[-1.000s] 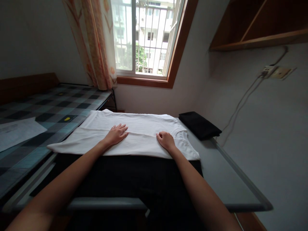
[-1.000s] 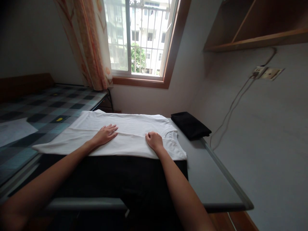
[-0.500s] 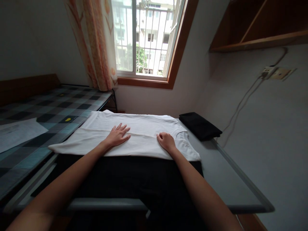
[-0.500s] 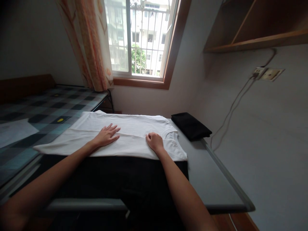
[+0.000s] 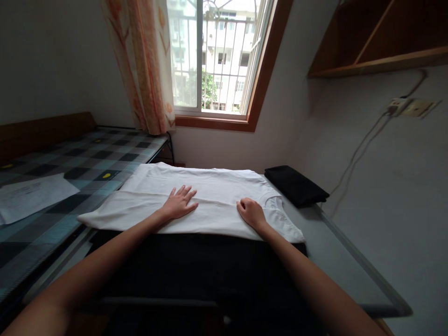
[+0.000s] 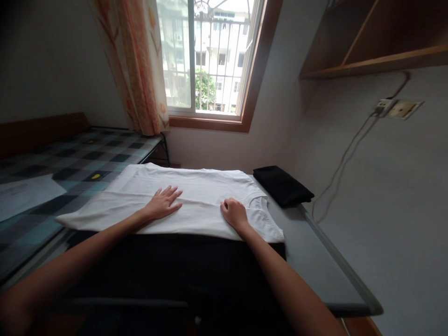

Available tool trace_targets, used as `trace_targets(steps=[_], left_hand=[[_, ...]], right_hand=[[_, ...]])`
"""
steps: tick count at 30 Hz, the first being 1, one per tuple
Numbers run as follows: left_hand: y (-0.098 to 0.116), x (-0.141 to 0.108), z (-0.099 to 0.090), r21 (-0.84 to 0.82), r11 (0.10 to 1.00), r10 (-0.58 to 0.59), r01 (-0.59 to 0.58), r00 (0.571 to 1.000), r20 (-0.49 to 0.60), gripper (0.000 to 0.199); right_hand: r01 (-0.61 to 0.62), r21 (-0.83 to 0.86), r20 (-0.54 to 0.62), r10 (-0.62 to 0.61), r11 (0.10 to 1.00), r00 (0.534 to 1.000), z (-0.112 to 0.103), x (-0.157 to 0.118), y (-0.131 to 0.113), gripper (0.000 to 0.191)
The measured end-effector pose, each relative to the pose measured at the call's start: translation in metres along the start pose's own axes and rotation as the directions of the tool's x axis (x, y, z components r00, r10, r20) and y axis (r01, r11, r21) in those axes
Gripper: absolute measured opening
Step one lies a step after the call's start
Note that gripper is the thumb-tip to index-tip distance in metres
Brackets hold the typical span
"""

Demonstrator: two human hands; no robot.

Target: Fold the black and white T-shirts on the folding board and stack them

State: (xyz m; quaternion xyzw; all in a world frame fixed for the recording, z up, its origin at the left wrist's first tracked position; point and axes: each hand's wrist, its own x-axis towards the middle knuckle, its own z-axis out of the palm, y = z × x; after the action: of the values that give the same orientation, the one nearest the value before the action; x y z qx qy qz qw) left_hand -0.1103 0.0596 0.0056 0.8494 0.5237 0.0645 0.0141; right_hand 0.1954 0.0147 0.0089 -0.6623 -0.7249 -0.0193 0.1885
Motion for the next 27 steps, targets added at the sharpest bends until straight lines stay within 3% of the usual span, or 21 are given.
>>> trace_targets(steps=[7, 12, 16, 23, 27], left_hand=[[0.015, -0.01, 0.003, -0.013, 1.0, 0.009, -0.009, 1.0, -0.009, 0.065], [0.013, -0.009, 0.002, -0.029, 0.999, 0.026, -0.025, 1.0, 0.007, 0.064], [-0.006, 0.003, 0.001, -0.034, 0.999, 0.028, -0.028, 0.999, -0.016, 0.06], [-0.06, 0.039, -0.003, 0.001, 0.986, -0.167, 0.167, 0.986, 0.011, 0.061], [-0.07, 0.048, -0.001, -0.005, 0.975, -0.22, 0.22, 0.975, -0.02, 0.059]], right_hand=[[-0.002, 0.011, -0.001, 0.002, 1.0, 1.0, -0.006, -0.016, 0.008, 0.032], [0.009, 0.012, -0.008, -0.009, 1.0, 1.0, -0.005, -0.018, 0.011, 0.032], [0.01, 0.005, -0.007, -0.01, 1.0, 1.0, -0.004, -0.016, 0.012, 0.032], [0.011, -0.019, 0.006, -0.01, 1.0, 1.0, -0.007, -0.018, 0.009, 0.031], [0.01, -0.024, 0.047, -0.009, 1.0, 0.999, -0.007, -0.01, 0.009, 0.03]])
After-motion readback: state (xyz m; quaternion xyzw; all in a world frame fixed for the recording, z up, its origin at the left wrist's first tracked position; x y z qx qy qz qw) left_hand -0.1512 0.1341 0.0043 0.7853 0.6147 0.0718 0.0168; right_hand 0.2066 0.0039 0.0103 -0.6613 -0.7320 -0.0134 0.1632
